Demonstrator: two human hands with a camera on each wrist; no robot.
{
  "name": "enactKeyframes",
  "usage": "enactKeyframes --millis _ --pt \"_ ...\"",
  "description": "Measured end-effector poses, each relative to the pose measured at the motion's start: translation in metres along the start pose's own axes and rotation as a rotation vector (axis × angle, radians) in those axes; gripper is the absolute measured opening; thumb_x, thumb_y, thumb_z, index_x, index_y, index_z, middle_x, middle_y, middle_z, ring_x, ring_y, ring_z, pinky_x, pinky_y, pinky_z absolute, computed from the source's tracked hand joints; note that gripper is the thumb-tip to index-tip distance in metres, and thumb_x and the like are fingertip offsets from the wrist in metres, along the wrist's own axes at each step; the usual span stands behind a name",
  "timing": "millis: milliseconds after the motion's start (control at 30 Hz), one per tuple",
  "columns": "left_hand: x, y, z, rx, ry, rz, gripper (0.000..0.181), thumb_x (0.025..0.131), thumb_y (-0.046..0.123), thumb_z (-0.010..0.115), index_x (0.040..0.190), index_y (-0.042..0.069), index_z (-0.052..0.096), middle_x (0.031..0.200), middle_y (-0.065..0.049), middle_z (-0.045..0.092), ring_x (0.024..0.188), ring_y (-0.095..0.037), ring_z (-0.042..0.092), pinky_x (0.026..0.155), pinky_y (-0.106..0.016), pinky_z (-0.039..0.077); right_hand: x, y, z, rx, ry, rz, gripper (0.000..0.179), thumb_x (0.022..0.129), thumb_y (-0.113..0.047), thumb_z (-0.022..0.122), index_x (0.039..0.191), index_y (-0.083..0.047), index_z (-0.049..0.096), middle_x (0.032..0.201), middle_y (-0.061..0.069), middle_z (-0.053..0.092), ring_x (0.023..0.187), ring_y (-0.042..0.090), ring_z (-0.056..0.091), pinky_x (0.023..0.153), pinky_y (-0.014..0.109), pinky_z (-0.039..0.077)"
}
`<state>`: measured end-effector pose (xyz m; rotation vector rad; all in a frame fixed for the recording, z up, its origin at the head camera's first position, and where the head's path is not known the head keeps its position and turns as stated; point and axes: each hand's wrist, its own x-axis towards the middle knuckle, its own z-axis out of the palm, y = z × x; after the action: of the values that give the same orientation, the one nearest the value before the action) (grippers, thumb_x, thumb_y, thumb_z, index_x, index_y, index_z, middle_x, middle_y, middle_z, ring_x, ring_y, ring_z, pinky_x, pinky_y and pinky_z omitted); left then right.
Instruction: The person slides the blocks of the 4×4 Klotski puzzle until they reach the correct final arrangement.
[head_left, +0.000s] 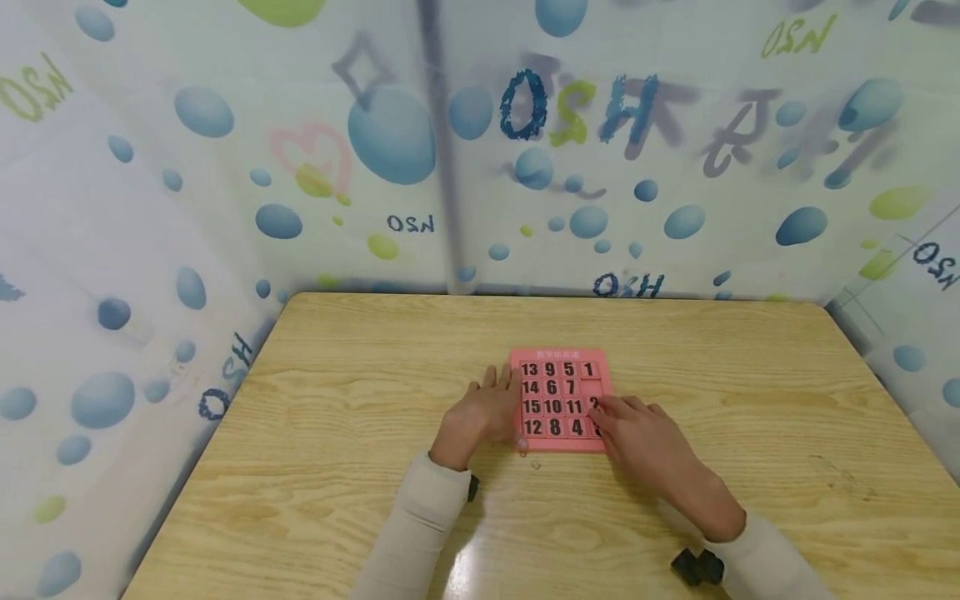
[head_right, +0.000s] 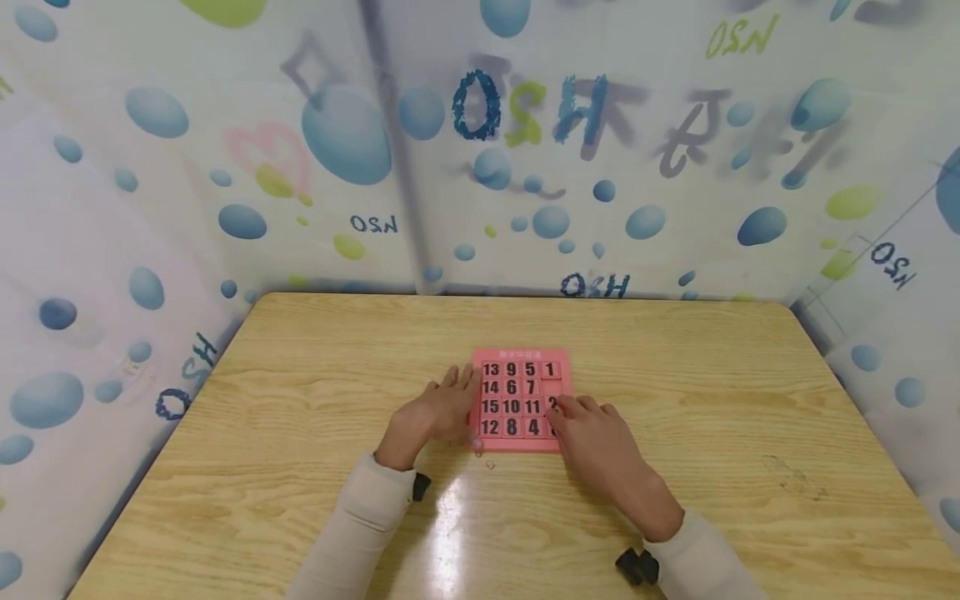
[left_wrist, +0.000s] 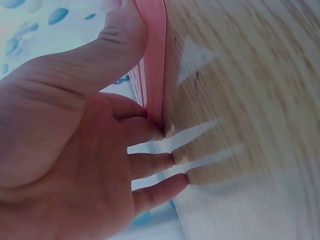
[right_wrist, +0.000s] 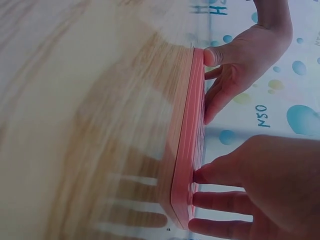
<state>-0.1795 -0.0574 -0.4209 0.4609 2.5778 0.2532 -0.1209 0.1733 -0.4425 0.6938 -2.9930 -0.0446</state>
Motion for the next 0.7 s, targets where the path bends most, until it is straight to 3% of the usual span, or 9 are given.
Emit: enactKeyframes --millis 700 --pt "-0.0001 0.0014 -0.0004 -0.003 -0.005 -0.014 0.114 0.078 0.043 0.08 0.16 0.007 0.01 0.167 -0.012 0.006 0.154 -0.032 0.002 0.123 -0.047 0.016 0.0069 0.0017 0.0029 0.064 0.014 0.037 0.037 0.094 -0.019 0.067 0.129 -0.01 0.067 0.132 0.016 0.062 0.117 0.037 0.06 0.086 0.055 0.053"
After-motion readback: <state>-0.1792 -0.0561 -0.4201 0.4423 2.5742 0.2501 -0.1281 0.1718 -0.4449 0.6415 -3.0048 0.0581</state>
